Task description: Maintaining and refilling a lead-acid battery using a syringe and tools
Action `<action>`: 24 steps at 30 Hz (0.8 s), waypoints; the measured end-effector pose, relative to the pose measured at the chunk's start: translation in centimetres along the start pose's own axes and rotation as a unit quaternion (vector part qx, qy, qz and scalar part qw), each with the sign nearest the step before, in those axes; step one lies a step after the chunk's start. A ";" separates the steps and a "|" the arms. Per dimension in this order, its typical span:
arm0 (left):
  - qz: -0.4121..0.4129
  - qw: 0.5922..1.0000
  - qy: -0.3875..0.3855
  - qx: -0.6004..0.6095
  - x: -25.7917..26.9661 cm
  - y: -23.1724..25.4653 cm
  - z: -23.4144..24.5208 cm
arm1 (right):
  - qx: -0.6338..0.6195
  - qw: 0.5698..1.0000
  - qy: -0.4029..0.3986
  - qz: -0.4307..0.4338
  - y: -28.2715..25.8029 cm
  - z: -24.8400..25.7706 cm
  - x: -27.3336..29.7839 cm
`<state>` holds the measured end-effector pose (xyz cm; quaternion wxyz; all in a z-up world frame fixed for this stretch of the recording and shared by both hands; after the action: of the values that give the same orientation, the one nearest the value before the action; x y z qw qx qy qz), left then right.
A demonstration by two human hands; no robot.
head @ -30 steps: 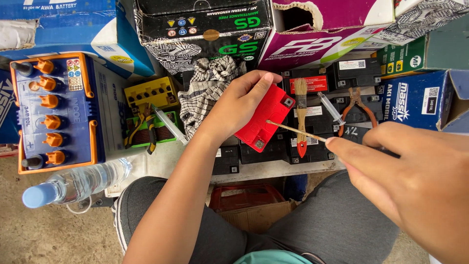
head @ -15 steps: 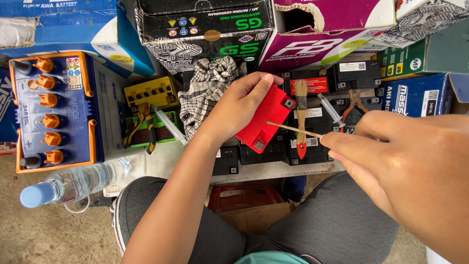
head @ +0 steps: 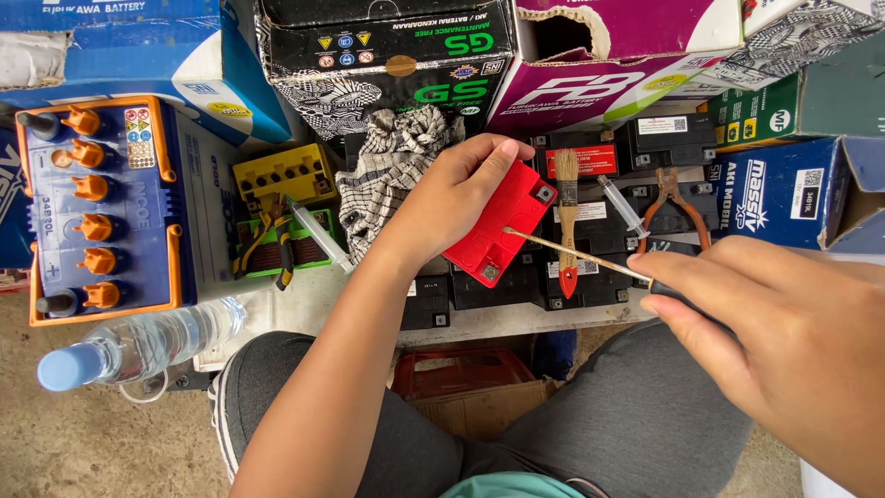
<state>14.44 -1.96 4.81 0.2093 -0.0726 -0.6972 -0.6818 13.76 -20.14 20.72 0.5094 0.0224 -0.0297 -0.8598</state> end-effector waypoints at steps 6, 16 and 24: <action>-0.014 1.000 0.001 -0.004 -0.1 0.0 0.0 | -0.002 1.000 0.000 0.017 -0.3 0.4 -0.3; -0.023 1.000 0.006 -0.021 -0.2 0.0 0.2 | -0.016 1.000 -0.026 -0.002 0.6 -0.6 -0.3; -0.008 1.000 0.002 -0.004 -0.3 -0.1 0.0 | -0.051 0.999 -0.009 0.009 1.2 -0.9 -0.2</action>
<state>14.65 -1.90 4.56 0.2048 -0.0669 -0.6948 -0.6862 14.96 -20.54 19.94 0.5171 -0.0115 0.0095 -0.8558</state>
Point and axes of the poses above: each hand's wrist, its own x-axis away from the middle knuckle, its own z-axis out of the back of the hand, y = z × x, the point moved 10 cm from there along -x, towards the middle knuckle, and after that the axes turned 2 degrees about y, right-handed, at the moved point
